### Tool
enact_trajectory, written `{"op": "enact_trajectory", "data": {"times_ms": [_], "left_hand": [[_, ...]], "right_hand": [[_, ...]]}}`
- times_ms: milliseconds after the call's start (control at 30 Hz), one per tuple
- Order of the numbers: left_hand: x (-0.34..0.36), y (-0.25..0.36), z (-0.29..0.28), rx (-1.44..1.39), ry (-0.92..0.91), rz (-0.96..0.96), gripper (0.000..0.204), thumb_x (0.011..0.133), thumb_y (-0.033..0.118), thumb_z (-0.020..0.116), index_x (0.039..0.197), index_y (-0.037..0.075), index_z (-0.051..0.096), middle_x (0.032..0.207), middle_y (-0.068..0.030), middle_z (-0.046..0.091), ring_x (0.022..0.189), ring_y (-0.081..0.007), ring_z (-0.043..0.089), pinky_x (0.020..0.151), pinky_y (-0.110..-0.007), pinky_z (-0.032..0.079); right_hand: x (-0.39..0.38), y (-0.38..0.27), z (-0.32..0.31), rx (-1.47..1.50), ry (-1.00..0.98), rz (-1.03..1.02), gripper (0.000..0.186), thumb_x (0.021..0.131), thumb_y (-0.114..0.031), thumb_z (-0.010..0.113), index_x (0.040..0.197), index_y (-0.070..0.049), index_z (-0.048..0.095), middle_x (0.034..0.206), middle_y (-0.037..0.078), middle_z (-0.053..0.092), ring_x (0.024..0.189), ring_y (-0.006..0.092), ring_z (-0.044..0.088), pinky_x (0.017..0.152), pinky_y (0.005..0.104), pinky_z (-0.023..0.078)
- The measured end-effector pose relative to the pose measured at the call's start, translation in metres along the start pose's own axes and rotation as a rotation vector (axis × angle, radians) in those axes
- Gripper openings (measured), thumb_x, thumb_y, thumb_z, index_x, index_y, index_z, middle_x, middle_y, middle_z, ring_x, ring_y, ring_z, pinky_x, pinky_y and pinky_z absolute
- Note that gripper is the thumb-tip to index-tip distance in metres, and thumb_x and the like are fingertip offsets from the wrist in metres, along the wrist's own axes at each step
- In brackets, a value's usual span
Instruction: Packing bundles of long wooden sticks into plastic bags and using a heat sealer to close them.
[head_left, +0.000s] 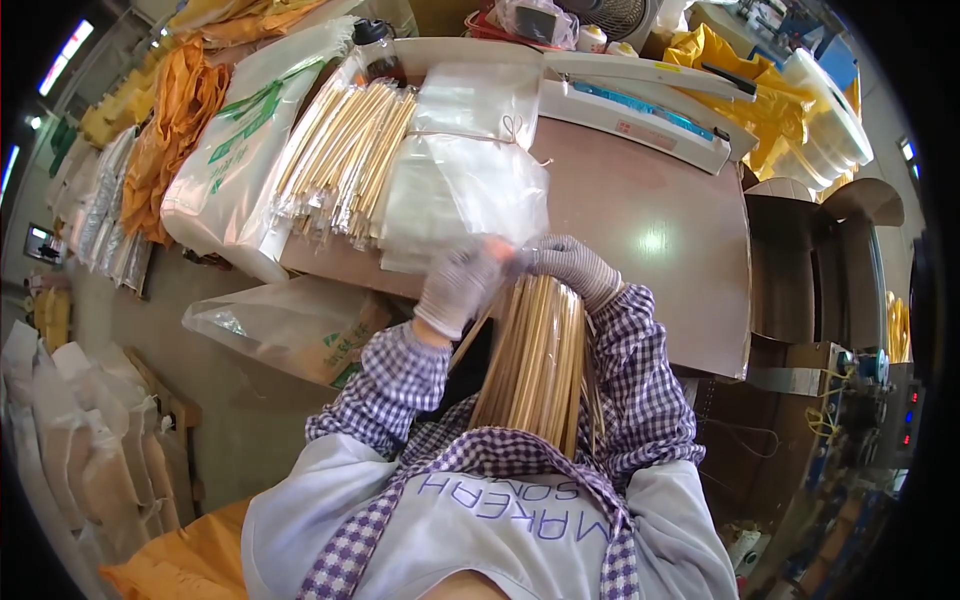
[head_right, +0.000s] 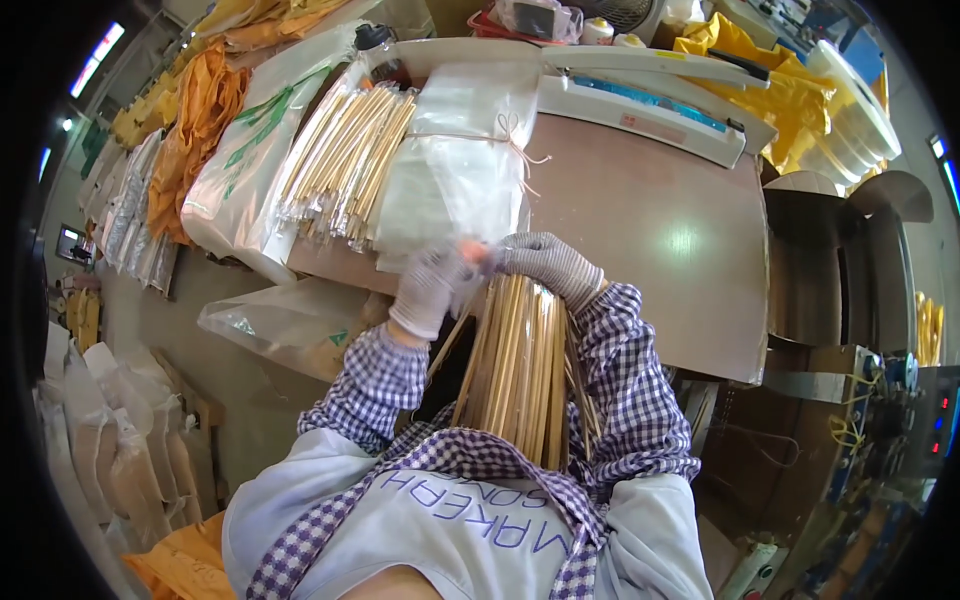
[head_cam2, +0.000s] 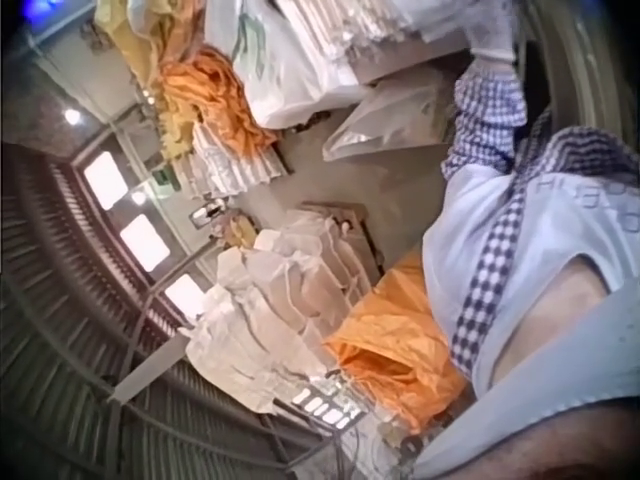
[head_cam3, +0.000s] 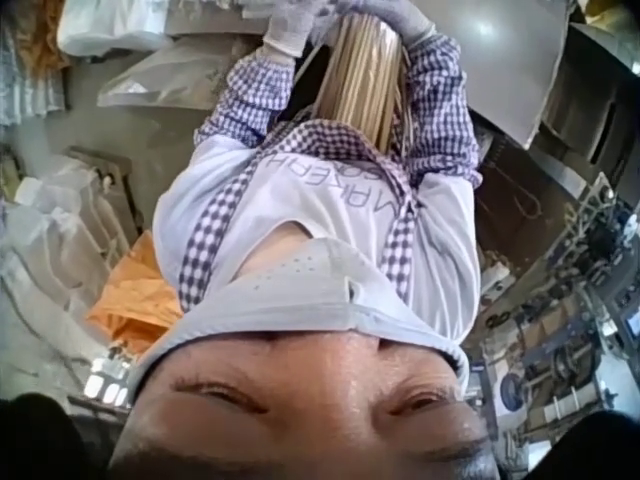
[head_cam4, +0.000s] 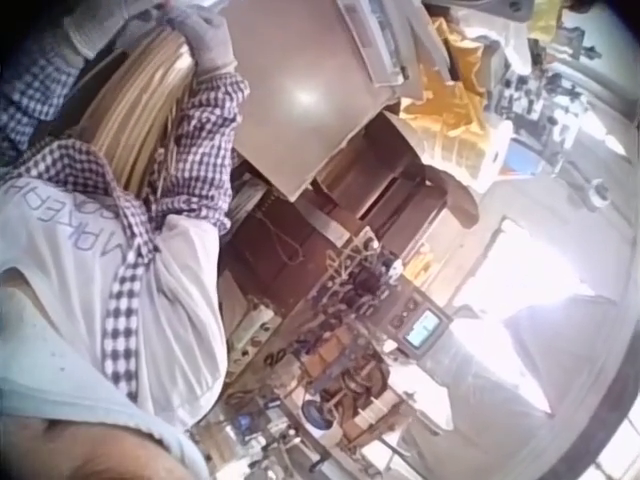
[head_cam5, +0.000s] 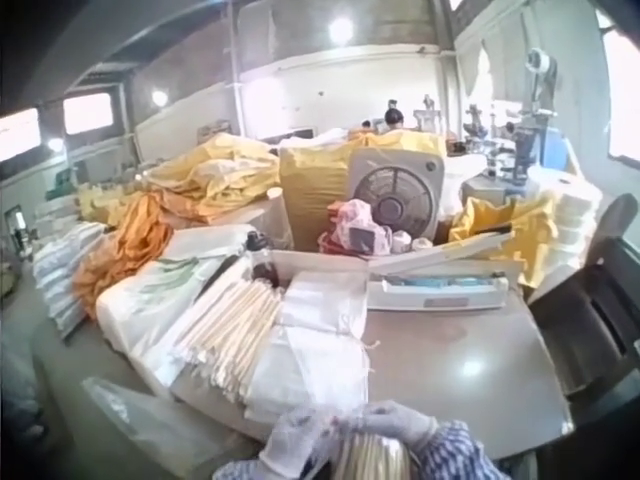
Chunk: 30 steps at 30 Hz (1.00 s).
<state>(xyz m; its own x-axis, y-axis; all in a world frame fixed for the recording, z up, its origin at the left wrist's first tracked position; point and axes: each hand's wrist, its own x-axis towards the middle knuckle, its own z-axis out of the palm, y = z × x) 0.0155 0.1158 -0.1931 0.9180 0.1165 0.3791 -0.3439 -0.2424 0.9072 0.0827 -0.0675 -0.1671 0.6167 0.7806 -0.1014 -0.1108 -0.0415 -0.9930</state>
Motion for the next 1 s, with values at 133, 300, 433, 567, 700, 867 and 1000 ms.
{"op": "enact_trajectory", "data": {"times_ms": [133, 300, 433, 567, 700, 867, 1000], "left_hand": [[0.024, 0.006, -0.017, -0.659, 0.297, -0.461, 0.019, 0.081, 0.021, 0.062, 0.083, 0.002, 0.06, 0.076, -0.0034, 0.062, 0.069, -0.012, 0.057, 0.066, -0.025, 0.048], [0.022, -0.003, 0.015, 0.158, -0.143, -0.073, 0.01, 0.081, 0.011, 0.061, 0.076, 0.003, 0.057, 0.067, -0.0072, 0.056, 0.059, -0.0127, 0.05, 0.056, -0.024, 0.042], [0.012, 0.054, 0.021, -0.381, 0.128, -0.183, 0.011, 0.082, 0.011, 0.062, 0.085, 0.001, 0.061, 0.068, -0.0075, 0.058, 0.059, -0.0119, 0.052, 0.054, -0.021, 0.042], [-0.007, 0.068, 0.016, 0.187, 0.141, 0.335, 0.012, 0.078, 0.008, 0.067, 0.086, 0.001, 0.061, 0.064, -0.0058, 0.058, 0.055, -0.0125, 0.053, 0.051, -0.021, 0.041], [-0.021, 0.062, 0.027, 0.222, 0.003, 0.543, 0.014, 0.073, 0.007, 0.071, 0.083, 0.003, 0.063, 0.06, -0.0051, 0.056, 0.049, -0.0175, 0.05, 0.047, -0.028, 0.041], [-0.024, 0.028, 0.043, 0.395, 0.043, 0.69, 0.014, 0.072, 0.009, 0.071, 0.083, 0.012, 0.064, 0.064, -0.0045, 0.05, 0.055, -0.0214, 0.048, 0.048, -0.032, 0.039], [-0.043, -0.002, 0.045, 0.292, -0.076, 0.667, 0.007, 0.079, 0.002, 0.063, 0.084, 0.0, 0.059, 0.07, -0.0103, 0.053, 0.059, -0.023, 0.049, 0.054, -0.03, 0.041]], "right_hand": [[-0.016, 0.007, -0.009, 0.199, -0.016, -0.077, 0.022, 0.083, -0.015, 0.051, 0.088, 0.003, 0.064, 0.092, 0.012, 0.061, 0.09, 0.0213, 0.056, 0.084, 0.0312, 0.042], [-0.018, -0.035, 0.015, 0.182, -0.404, -0.604, 0.03, 0.08, -0.024, 0.062, 0.076, 0.006, 0.061, 0.091, 0.017, 0.059, 0.087, 0.0282, 0.055, 0.083, 0.0386, 0.042], [-0.023, -0.046, 0.014, 0.172, -0.385, -0.438, 0.027, 0.081, -0.023, 0.061, 0.085, 0.004, 0.063, 0.088, 0.015, 0.059, 0.082, 0.0215, 0.054, 0.071, 0.0297, 0.043], [-0.026, -0.035, 0.017, 0.356, -0.009, -0.015, 0.05, 0.077, -0.018, 0.067, 0.119, 0.0, 0.048, 0.109, 0.012, 0.054, 0.095, 0.0197, 0.053, 0.083, 0.0268, 0.043], [-0.016, -0.023, 0.022, 0.187, 0.153, -0.182, 0.063, 0.077, -0.014, 0.068, 0.13, -0.001, 0.037, 0.117, 0.011, 0.05, 0.102, 0.0194, 0.051, 0.087, 0.0268, 0.042], [-0.038, -0.016, 0.037, 0.64, 0.636, -0.025, 0.048, 0.09, -0.019, 0.052, 0.131, -0.002, 0.036, 0.128, 0.012, 0.043, 0.12, 0.0195, 0.04, 0.101, 0.0284, 0.034], [-0.061, 0.064, 0.033, 0.498, 0.585, -0.16, 0.049, 0.092, -0.03, 0.047, 0.131, -0.003, 0.036, 0.13, 0.012, 0.042, 0.123, 0.0215, 0.036, 0.104, 0.0287, 0.028]]}}
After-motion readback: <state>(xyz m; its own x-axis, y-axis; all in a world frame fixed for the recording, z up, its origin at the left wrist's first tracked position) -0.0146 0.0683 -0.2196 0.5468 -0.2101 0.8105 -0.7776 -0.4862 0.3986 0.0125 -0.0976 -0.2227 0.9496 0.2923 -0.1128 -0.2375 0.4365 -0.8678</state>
